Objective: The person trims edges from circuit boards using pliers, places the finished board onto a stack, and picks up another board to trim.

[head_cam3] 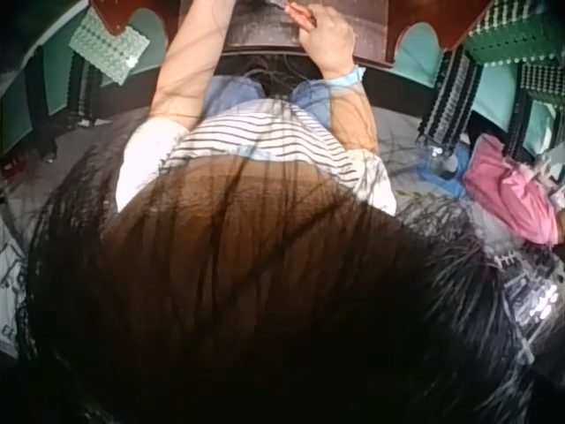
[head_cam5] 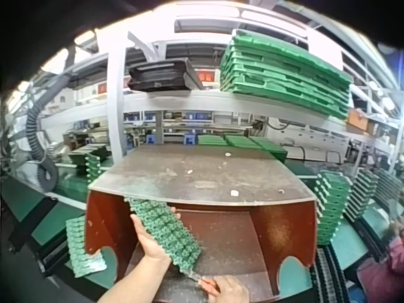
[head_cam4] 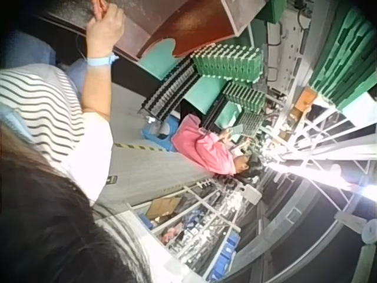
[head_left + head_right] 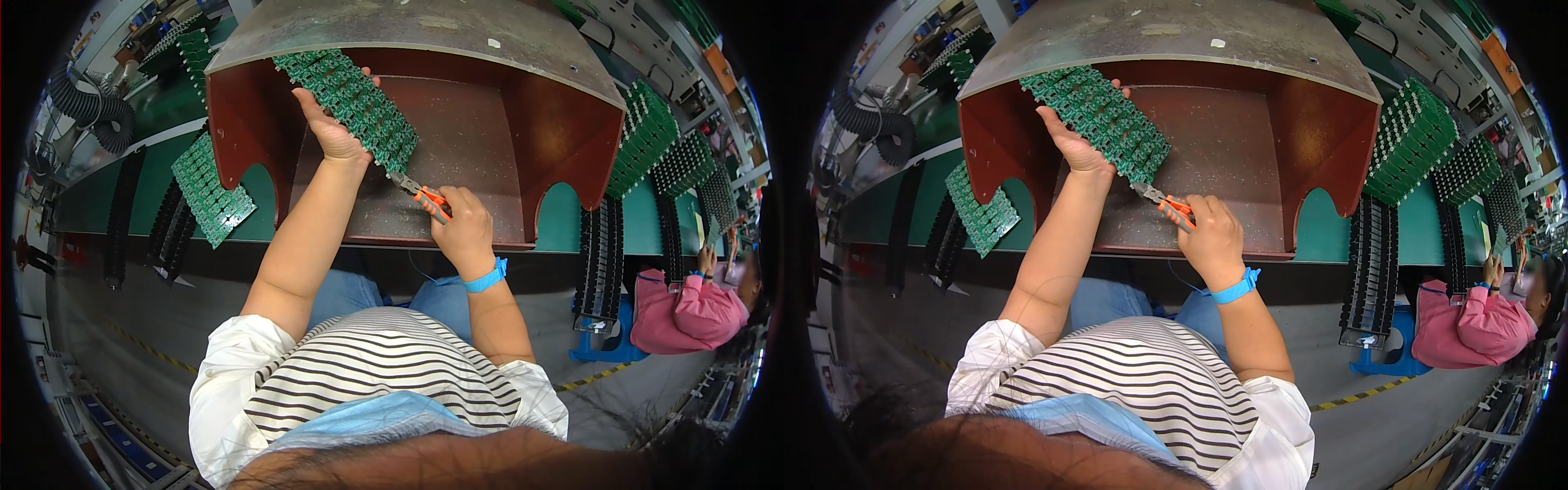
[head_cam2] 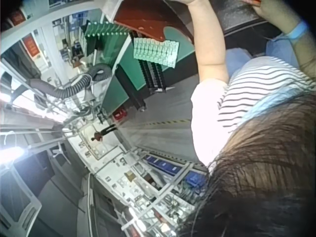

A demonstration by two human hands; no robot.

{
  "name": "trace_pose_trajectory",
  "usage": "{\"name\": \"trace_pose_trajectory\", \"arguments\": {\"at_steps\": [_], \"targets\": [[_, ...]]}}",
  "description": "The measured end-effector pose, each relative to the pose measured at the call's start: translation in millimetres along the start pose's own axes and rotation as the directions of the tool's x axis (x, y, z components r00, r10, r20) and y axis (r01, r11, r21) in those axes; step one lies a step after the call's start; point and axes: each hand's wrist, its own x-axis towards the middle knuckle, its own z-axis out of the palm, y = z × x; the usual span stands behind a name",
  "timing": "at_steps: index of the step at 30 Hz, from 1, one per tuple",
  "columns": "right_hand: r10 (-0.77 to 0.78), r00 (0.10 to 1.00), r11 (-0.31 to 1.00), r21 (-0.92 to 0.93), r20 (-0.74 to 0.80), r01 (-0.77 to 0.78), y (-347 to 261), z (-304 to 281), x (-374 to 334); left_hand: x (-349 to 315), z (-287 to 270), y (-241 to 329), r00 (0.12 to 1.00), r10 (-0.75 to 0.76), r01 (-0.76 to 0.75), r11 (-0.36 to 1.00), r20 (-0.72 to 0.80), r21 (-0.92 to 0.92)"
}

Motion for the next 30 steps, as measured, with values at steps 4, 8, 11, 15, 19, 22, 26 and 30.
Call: {"name": "trace_pose_trajectory", "arguments": {"at_steps": [4,8,11,15,19,22,26,30], "targets": [[0.086,0.994,0.996,0.027,0.06,-0.088,-1,-5,4,3,-9,-1,1.0,-0.003,0.003,1.0,-0.002,0.001],[0.093,0.995,0.995,0.03,0.026,-0.094,-2,-6,9,3,-14,-3,1.0,-0.005,0.005,1.0,0.001,0.01],[-0.046,0.988,0.999,-0.034,-0.148,0.042,-2,-4,12,1,-12,-9,1.0,-0.014,0.014,1.0,0.004,0.026],[-0.072,0.985,0.997,-0.016,-0.159,0.07,-7,3,12,-3,-9,-10,0.999,-0.031,0.03,0.999,0.012,0.036],[-0.083,0.984,0.997,-0.01,-0.161,0.083,-9,4,11,-3,-8,-9,1.0,-0.025,0.024,0.999,0.012,0.046],[-0.084,0.984,0.996,-0.011,-0.158,0.083,-9,5,10,-3,-8,-9,1.0,-0.017,0.016,0.999,0.007,0.051],[-0.048,0.992,0.999,0.005,-0.119,0.049,-7,8,10,-2,-9,-8,1.0,-0.018,0.017,0.999,0.009,0.034],[0.057,0.998,0.998,0.036,-0.014,-0.057,-9,6,10,-3,-10,-10,1.0,-0.007,0.008,0.999,-0.008,0.045]]}}
